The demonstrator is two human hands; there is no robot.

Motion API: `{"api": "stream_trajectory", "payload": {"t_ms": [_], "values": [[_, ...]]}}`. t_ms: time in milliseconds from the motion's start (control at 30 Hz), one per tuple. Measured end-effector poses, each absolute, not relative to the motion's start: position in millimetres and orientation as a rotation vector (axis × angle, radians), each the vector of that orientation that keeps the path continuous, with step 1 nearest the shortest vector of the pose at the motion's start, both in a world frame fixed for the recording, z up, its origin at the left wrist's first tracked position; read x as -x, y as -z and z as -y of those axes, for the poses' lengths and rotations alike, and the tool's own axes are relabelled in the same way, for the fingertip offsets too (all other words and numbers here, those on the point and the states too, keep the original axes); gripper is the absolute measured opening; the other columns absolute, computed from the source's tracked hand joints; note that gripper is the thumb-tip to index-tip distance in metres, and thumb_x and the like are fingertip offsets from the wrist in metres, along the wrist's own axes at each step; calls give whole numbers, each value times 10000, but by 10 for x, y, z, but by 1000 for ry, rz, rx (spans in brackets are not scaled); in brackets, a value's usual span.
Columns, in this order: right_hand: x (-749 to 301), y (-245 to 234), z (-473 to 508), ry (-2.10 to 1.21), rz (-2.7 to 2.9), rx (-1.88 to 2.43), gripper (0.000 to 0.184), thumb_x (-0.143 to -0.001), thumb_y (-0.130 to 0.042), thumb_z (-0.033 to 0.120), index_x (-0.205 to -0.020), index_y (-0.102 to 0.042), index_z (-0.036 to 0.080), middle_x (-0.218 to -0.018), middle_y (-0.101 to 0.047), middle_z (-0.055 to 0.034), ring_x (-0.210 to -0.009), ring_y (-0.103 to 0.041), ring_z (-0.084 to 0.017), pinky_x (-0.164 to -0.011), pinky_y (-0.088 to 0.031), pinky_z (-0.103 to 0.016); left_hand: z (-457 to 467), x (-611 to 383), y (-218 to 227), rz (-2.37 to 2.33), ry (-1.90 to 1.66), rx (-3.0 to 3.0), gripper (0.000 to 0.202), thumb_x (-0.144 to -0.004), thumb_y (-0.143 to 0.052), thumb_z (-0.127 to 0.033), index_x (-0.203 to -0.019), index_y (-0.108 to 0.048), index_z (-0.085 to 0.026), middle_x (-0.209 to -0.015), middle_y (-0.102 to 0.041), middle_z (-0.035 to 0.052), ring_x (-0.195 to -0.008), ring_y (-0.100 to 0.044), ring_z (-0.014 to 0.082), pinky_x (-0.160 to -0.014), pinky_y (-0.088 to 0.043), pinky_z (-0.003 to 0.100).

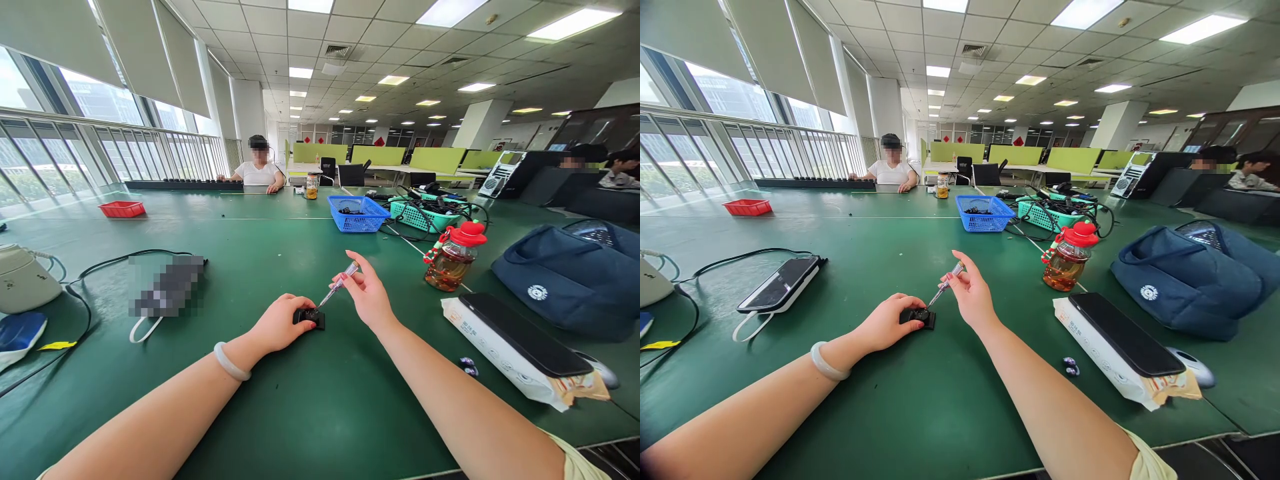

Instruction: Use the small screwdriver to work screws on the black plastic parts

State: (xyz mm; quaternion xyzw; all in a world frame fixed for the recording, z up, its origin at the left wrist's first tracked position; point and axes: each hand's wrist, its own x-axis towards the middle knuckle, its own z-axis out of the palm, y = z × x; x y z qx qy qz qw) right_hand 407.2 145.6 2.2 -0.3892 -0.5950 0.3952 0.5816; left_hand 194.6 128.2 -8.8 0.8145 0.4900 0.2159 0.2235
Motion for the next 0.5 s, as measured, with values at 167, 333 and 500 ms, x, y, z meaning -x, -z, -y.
{"api": "stream_trajectory", "payload": {"t_ms": [167, 333, 500], "values": [[-4064, -15, -1423, -885, 1443, 882, 554, -850, -644, 509, -1333, -501, 279, -898, -743, -9, -877, -747, -215, -960, -548, -472, -1282, -1946, 91, -1350, -601, -2247, 291, -830, -657, -354, -1110, -677, -277, -1082, -680, 46, -1094, -574, 263, -981, -482, 423], [-4058, -10, -1412, -836, 1434, 896, 482, -829, -671, 484, -1241, -546, 268, -891, -752, -15, -926, -743, -222, -981, -534, -468, -1287, -1949, 92, -1351, -592, -2255, 295, -830, -660, -356, -1113, -678, -275, -1086, -683, 48, -1098, -573, 263, -983, -482, 424], [-4066, -36, -1433, -872, 1377, 922, 451, -795, -680, 517, -1141, -559, 254, -828, -749, -15, -877, -750, -231, -922, -559, -455, -1289, -1942, 90, -1358, -596, -2241, 298, -826, -661, -356, -1113, -682, -275, -1089, -675, 53, -1098, -573, 265, -984, -484, 421]]}}
